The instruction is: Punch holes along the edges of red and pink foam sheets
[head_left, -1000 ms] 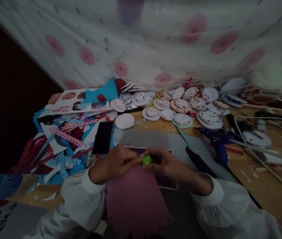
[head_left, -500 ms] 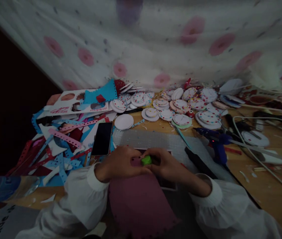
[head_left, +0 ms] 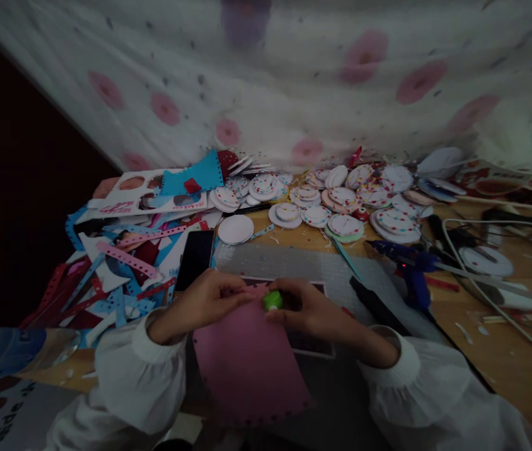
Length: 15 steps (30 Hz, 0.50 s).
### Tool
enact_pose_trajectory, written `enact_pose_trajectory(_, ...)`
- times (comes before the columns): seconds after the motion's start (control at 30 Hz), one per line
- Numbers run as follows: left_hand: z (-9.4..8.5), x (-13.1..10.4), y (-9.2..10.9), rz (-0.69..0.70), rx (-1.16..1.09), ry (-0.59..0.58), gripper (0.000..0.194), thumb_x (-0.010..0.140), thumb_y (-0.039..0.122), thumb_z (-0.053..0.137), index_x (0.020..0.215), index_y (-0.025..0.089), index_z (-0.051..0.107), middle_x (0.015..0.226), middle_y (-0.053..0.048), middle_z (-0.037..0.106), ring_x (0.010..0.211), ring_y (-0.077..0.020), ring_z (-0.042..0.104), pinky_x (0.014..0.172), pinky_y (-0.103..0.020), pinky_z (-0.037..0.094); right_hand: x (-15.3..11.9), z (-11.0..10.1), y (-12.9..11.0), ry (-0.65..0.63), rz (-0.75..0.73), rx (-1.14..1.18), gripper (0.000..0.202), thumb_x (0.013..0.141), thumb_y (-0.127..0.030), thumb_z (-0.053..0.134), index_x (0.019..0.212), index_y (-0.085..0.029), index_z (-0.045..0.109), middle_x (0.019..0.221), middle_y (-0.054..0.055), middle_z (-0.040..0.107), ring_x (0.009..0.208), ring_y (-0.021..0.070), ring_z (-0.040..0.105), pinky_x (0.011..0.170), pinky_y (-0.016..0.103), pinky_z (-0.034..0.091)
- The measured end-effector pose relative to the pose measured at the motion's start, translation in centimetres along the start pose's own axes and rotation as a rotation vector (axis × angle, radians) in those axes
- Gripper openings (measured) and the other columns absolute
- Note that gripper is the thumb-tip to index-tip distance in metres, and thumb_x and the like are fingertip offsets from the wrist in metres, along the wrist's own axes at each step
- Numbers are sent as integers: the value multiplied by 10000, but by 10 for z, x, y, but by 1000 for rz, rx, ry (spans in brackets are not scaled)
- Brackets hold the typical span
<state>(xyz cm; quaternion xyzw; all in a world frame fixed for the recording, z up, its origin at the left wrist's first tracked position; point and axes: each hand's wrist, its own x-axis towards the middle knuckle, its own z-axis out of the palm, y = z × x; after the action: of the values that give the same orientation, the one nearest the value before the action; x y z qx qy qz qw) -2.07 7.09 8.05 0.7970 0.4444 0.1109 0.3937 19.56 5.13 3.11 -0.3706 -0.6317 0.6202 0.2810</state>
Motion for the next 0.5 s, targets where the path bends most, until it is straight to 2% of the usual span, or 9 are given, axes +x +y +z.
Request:
enact_pose_trajectory(0.23, -2, 1, 4, -53, 18, -5, 366, 888, 412, 513, 780, 124, 712, 638, -10, 630, 616, -119, 525, 562, -190, 388, 3, 1, 8, -34, -11, -70, 338, 765, -375, 704, 1025, -166, 648, 832, 13, 613, 695, 128, 510, 599, 240, 393)
enact_pose_trajectory(0.5, 0, 1, 7, -69, 16, 19, 339, 878, 392, 521, 780, 133, 718, 632, -10, 641, 619, -125, 538, 572, -203, 405, 1, 1, 3, -26, -1, -71, 320, 773, -367, 699, 1007, -153, 661, 802, 8, 604, 674, 121, 499, 585, 238, 379)
